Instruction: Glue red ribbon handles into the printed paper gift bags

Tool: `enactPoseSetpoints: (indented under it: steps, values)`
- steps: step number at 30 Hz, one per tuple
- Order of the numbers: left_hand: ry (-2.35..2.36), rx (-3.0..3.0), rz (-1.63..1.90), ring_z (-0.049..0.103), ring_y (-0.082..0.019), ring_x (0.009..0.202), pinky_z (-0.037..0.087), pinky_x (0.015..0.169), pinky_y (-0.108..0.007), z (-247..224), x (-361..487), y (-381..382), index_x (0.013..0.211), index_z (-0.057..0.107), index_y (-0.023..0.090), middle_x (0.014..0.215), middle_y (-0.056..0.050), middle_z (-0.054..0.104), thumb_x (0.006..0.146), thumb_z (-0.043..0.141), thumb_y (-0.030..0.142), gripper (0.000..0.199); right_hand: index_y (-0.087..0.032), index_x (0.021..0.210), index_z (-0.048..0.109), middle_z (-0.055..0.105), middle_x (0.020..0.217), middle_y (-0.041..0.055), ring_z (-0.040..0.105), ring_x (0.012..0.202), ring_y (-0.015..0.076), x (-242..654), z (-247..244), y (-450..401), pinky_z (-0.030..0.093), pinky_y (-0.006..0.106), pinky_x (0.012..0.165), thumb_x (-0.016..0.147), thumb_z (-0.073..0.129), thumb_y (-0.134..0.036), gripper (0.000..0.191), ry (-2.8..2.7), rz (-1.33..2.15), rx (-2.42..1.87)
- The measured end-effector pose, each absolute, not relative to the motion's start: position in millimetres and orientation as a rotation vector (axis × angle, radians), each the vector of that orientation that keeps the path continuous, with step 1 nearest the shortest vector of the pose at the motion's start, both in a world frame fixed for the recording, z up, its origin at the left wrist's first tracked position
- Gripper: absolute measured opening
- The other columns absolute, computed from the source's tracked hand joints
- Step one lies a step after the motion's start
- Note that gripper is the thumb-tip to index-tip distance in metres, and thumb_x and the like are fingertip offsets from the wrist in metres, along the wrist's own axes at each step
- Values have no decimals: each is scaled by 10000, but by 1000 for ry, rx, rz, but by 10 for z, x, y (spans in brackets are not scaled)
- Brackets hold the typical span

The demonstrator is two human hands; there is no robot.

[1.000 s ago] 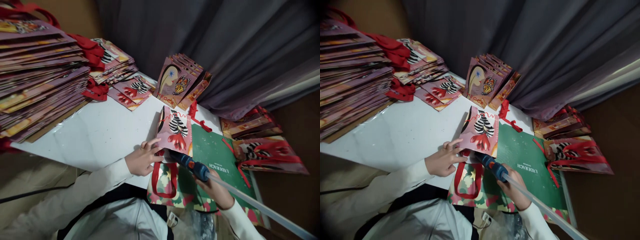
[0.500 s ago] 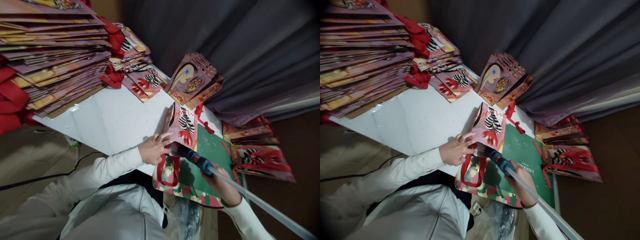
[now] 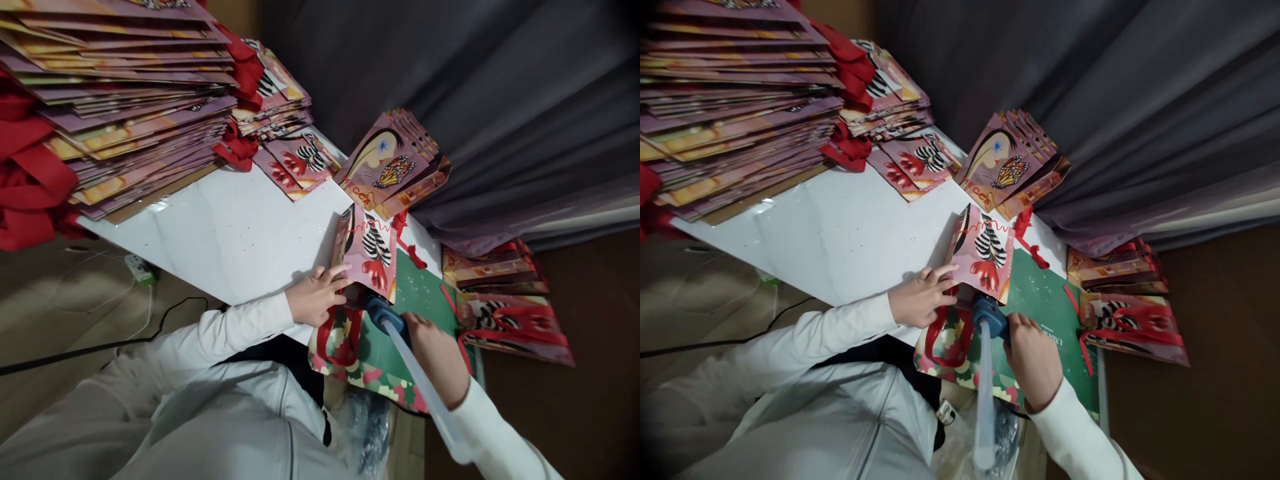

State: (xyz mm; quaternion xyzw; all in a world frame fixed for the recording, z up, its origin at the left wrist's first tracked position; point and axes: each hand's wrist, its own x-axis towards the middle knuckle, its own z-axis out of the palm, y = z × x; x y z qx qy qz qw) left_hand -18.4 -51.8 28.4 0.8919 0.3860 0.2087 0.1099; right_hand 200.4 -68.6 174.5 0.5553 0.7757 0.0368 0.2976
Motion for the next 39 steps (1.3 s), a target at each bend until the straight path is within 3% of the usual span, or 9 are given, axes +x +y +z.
enactPoseSetpoints:
  steps: [4, 8, 12, 16, 22, 32, 39]
  values:
    - [1134, 2615, 618, 220, -363, 1393, 286, 895, -461, 281, -174, -519, 1054, 707, 242, 1327, -100, 548, 692, 623, 230, 372, -168, 960, 583, 705, 941, 92, 690, 884, 245, 1970, 1773, -648, 394, 273, 606, 848, 538, -102, 137, 2054, 76, 1484]
    - [1117, 2616, 638, 201, -366, 1402, 286, 885, -458, 265, -173, -515, 1055, 709, 244, 1333, -101, 539, 676, 630, 217, 388, -212, 892, 580, 702, 851, 42, 686, 732, 197, 2314, 1701, -705, 405, 250, 568, 851, 489, -154, 116, 2197, -78, 1606]
    - [1116, 2612, 636, 190, -370, 1403, 286, 885, -453, 258, -178, -515, 1103, 689, 269, 1329, -94, 536, 677, 637, 221, 432, -239, 958, 601, 702, 798, 30, 666, 654, 207, 2757, 1585, -940, 477, 267, 559, 822, 520, -271, 162, 2435, -324, 1829]
    - [1115, 2615, 590, 165, -361, 1409, 282, 916, -455, 270, -186, -517, 1099, 684, 264, 1331, -91, 532, 691, 632, 231, 412, -223, 888, 642, 706, 784, 62, 667, 668, 230, 2973, 1459, -1209, 546, 301, 607, 792, 552, -344, 179, 2529, -622, 2076]
    - [1108, 2618, 523, 150, -401, 1398, 295, 916, -487, 308, -223, -511, 1144, 662, 272, 1333, -110, 498, 701, 609, 218, 449, -188, 946, 687, 719, 764, 60, 675, 672, 247, 3104, 1106, -1242, 567, 332, 565, 742, 613, -416, 315, 2437, -745, 2341]
    - [1081, 2654, 393, 194, -460, 1336, 356, 919, -556, 314, -362, -527, 1254, 622, 298, 1248, -136, 464, 692, 567, 158, 582, -159, 825, 695, 716, 789, 70, 649, 726, 220, 2723, 877, -664, 531, 352, 732, 744, 612, -350, 223, 2558, -1009, 1977]
    - [973, 2722, 447, 85, -432, 1359, 247, 1065, -636, 246, -472, -484, 1286, 603, 307, 1208, -107, 470, 634, 569, 132, 676, -169, 824, 661, 704, 794, 30, 623, 679, 165, 2626, 852, -481, 469, 265, 658, 724, 655, -224, 115, 2693, -1042, 1750]
